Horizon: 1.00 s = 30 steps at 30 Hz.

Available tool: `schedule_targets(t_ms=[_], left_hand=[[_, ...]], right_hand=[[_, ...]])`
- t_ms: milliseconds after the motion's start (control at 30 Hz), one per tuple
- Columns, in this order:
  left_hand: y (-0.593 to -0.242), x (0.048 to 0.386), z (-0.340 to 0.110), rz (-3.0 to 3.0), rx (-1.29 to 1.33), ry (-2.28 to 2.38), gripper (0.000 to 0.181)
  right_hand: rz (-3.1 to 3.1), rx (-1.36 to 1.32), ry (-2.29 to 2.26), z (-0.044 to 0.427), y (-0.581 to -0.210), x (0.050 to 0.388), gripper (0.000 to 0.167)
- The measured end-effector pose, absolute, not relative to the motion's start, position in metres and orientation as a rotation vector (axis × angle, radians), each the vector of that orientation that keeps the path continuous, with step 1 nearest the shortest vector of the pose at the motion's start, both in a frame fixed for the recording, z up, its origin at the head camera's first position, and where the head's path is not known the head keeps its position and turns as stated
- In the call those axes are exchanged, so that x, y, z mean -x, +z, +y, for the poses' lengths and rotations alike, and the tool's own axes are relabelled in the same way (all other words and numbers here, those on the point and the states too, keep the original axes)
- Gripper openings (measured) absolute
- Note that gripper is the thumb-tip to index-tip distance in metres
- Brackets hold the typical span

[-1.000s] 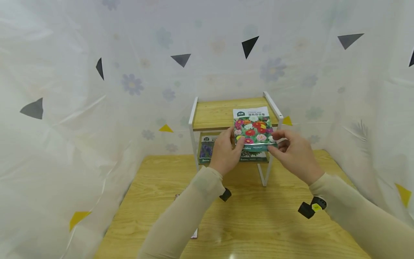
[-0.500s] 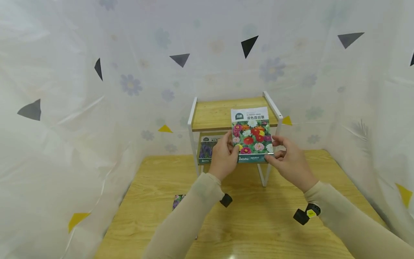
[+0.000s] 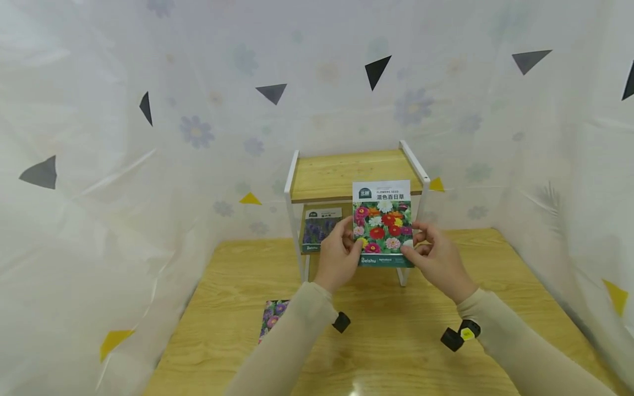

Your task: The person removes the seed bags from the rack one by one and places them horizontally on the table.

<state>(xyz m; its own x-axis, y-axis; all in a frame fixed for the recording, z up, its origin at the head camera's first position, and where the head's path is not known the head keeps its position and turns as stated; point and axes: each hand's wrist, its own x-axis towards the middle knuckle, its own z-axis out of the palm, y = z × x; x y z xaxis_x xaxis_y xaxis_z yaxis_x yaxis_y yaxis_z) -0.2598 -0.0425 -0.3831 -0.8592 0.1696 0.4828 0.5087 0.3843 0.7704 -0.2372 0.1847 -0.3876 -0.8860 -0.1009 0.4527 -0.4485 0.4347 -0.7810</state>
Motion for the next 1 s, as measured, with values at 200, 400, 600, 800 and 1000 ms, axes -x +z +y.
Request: schedule_targets(t_ms=[200, 400, 600, 800, 1000], left_hand=[[-0.395, 0.252, -0.049, -2.289, 0.61, -1.466, 0.049], [-0.402, 0.242, -0.057, -2.302, 0.586, -1.417, 0.049], [-0.412, 0.235, -0.064, -2.28, 0.642, -1.396, 0.049], [-0.423, 0.228, -0.07, -2.293, 0.648, -1.405, 0.046], [-0.44, 0.214, -0.084, -2.386, 0.59, -1.444, 0.046]], right_hand=[[-2.343, -0.503, 1.444, 0.181, -0.398, 0.234, 0.045], [-2.33, -0.543, 1.446, 0.175, -0.408, 0.231, 0.041], [-2.353, -0.571, 1.462, 0.171, -0.419, 0.225, 0.048], [-2.432, -0.576, 1.431, 0.17, -0.43, 0.22, 0.062], [-2.533, -0.621, 1.378, 0.162, -0.443, 0.215, 0.073]])
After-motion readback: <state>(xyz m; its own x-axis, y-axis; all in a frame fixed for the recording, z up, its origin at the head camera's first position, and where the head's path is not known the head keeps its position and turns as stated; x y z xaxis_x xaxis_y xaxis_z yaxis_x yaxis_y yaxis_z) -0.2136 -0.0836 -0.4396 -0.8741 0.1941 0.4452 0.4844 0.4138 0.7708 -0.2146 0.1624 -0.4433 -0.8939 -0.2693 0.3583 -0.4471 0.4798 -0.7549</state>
